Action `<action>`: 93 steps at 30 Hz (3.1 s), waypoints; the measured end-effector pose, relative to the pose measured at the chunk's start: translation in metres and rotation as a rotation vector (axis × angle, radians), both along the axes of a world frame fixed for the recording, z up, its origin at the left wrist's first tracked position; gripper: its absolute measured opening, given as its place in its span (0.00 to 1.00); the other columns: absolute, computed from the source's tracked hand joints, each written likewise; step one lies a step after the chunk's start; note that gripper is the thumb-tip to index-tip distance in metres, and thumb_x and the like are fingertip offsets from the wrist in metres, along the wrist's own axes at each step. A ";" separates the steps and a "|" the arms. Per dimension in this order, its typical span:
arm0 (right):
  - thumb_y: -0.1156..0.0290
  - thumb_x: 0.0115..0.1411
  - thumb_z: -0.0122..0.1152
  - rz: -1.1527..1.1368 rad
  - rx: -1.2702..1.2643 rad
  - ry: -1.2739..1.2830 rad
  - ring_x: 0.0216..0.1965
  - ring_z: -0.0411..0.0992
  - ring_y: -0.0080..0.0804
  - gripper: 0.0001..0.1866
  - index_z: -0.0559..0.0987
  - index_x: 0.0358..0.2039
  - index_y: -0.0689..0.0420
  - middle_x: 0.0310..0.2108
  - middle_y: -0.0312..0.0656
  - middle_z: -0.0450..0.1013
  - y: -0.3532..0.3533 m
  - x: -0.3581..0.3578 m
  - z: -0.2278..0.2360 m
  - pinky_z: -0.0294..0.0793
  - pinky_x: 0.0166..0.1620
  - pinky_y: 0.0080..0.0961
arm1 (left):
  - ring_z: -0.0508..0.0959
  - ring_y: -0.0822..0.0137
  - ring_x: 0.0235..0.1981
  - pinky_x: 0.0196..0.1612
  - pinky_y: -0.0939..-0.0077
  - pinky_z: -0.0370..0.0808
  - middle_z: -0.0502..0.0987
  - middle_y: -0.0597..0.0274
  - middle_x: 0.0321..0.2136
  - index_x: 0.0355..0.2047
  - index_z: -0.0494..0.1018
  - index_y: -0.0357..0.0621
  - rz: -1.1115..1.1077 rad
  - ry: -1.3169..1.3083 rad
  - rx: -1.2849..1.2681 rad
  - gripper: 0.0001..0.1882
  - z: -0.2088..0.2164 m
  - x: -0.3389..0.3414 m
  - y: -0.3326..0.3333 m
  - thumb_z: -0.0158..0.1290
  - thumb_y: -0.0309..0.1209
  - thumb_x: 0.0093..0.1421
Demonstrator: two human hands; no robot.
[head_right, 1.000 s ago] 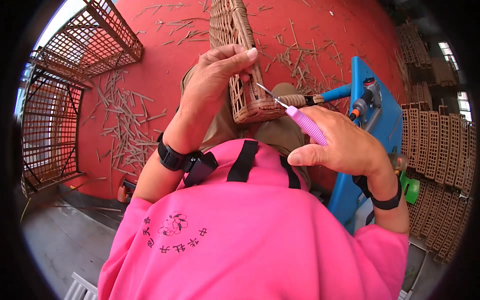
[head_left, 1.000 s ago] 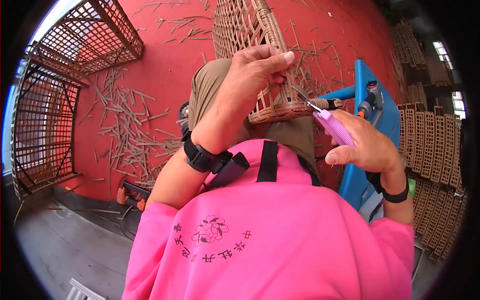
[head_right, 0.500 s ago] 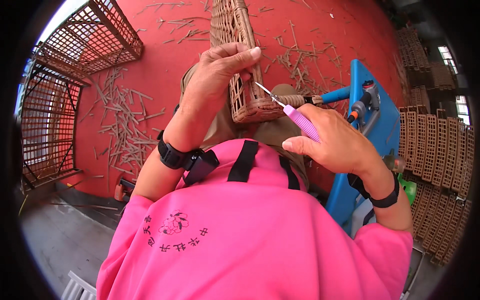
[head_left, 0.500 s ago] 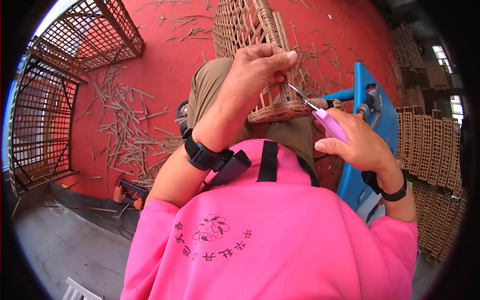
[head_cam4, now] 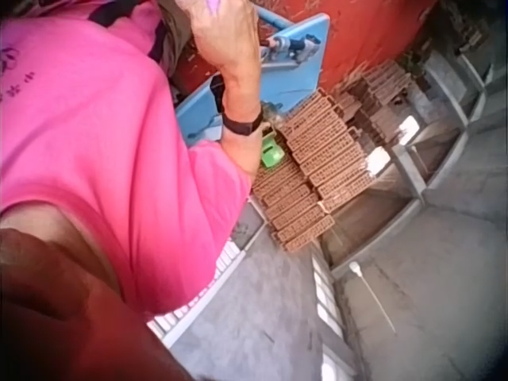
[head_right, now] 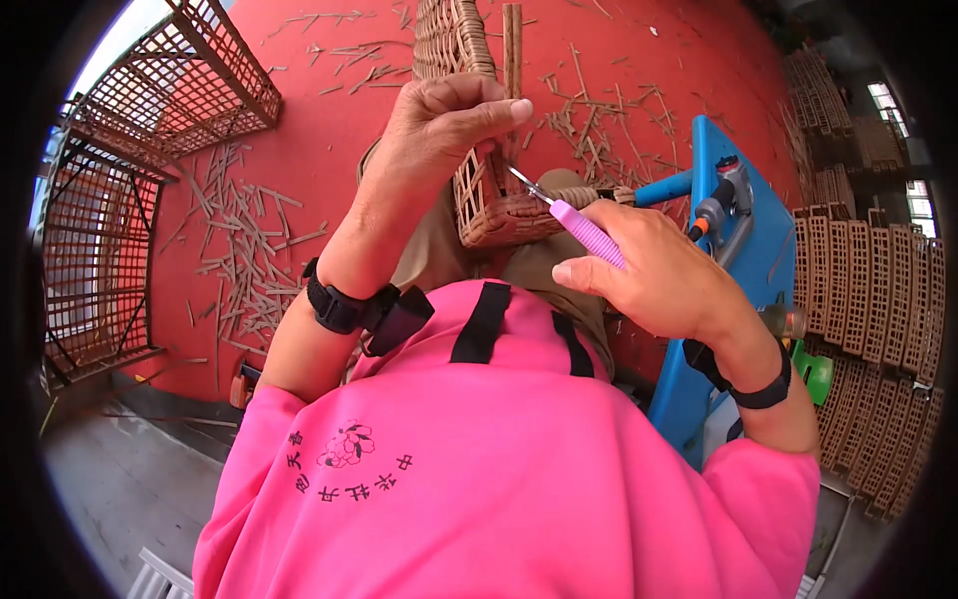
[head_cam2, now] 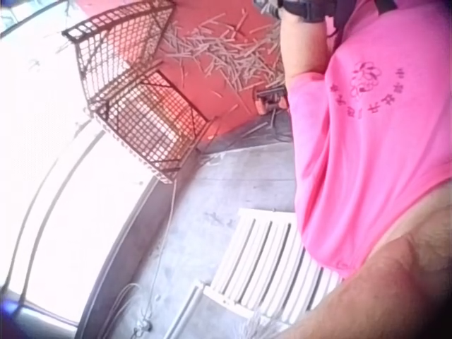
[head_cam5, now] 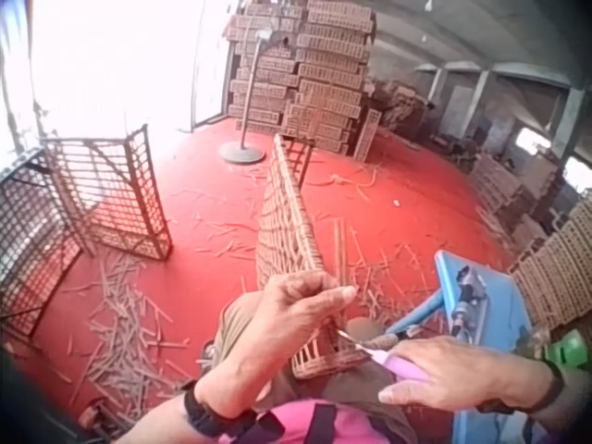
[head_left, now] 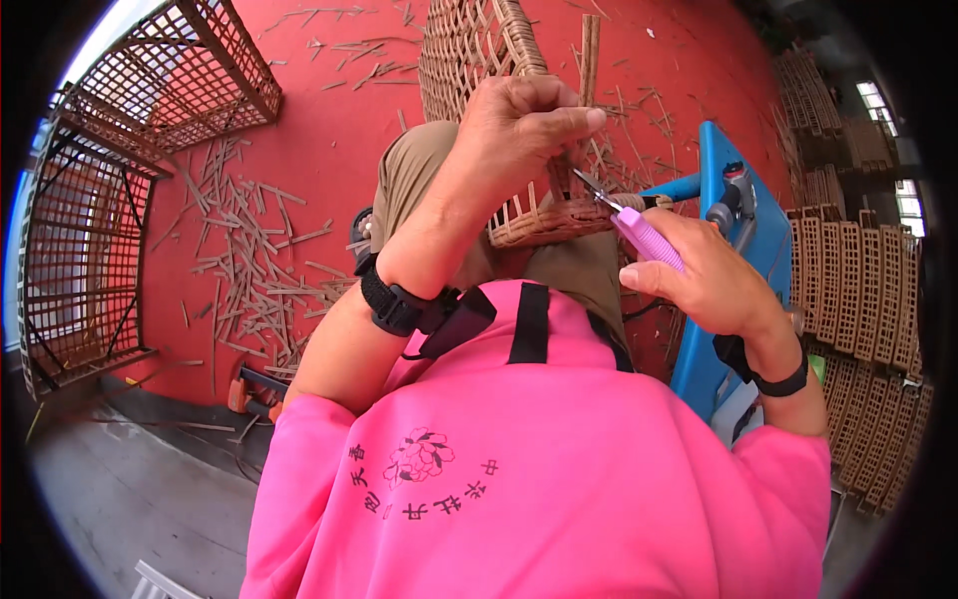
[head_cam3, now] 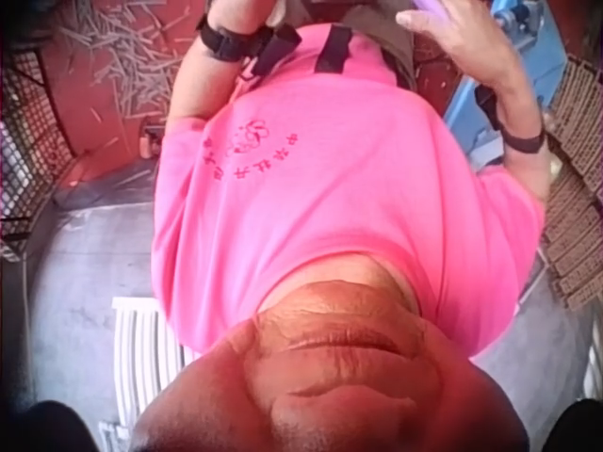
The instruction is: Weaving and securing rattan strips to a chair frame using hand tools and a stapler.
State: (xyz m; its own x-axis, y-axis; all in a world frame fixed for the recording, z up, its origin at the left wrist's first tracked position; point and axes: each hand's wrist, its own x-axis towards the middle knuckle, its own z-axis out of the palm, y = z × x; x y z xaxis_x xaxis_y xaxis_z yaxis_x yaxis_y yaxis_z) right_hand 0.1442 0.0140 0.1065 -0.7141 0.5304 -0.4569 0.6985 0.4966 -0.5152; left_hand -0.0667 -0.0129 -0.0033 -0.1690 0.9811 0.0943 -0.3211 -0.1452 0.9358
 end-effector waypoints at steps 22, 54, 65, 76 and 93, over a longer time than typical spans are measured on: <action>0.39 0.54 0.56 -1.538 0.568 0.062 0.61 0.63 0.57 0.49 0.61 0.62 0.70 0.59 0.64 0.63 0.106 0.274 -0.141 0.62 0.62 0.44 | 0.69 0.80 0.30 0.40 0.84 0.67 0.76 0.68 0.31 0.45 0.77 0.37 0.379 0.363 -0.047 0.12 -0.013 -0.009 -0.021 0.52 0.32 0.67; 0.67 0.64 0.60 -1.356 0.663 0.549 0.37 0.69 0.21 0.15 0.78 0.47 0.61 0.36 0.34 0.74 -0.008 0.373 -0.103 0.68 0.42 0.21 | 0.75 0.80 0.33 0.41 0.81 0.73 0.77 0.71 0.32 0.34 0.75 0.36 0.096 0.395 -0.116 0.07 0.007 0.027 -0.047 0.60 0.17 0.56; 0.69 0.64 0.58 -0.610 -0.102 0.748 0.29 0.64 0.13 0.18 0.75 0.53 0.64 0.29 0.30 0.69 -0.005 0.094 -0.007 0.63 0.31 0.12 | 0.76 0.64 0.28 0.31 0.70 0.70 0.76 0.63 0.30 0.33 0.76 0.41 0.399 1.171 0.698 0.16 -0.015 0.031 -0.049 0.60 0.17 0.41; 0.79 0.50 0.64 -0.013 0.291 0.308 0.23 0.69 0.35 0.17 0.79 0.43 0.64 0.24 0.44 0.72 0.002 0.060 0.020 0.67 0.28 0.28 | 0.76 0.69 0.28 0.32 0.73 0.70 0.77 0.66 0.32 0.35 0.77 0.43 0.453 1.236 0.777 0.13 -0.019 0.030 -0.049 0.61 0.21 0.46; 0.79 0.51 0.62 0.273 0.336 0.022 0.23 0.72 0.43 0.11 0.80 0.37 0.65 0.23 0.48 0.74 0.025 0.002 0.066 0.68 0.27 0.33 | 0.78 0.64 0.28 0.31 0.72 0.72 0.78 0.62 0.30 0.33 0.79 0.42 0.475 1.127 0.785 0.16 -0.028 0.032 -0.045 0.61 0.18 0.40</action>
State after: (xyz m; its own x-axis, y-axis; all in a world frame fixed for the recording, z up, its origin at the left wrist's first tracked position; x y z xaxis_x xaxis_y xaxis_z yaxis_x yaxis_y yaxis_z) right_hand 0.1458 0.0390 0.1723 -0.8565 0.4372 -0.2742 0.5088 0.8046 -0.3062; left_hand -0.0349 -0.0575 -0.0314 0.0681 0.4888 0.8697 0.7398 -0.6096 0.2847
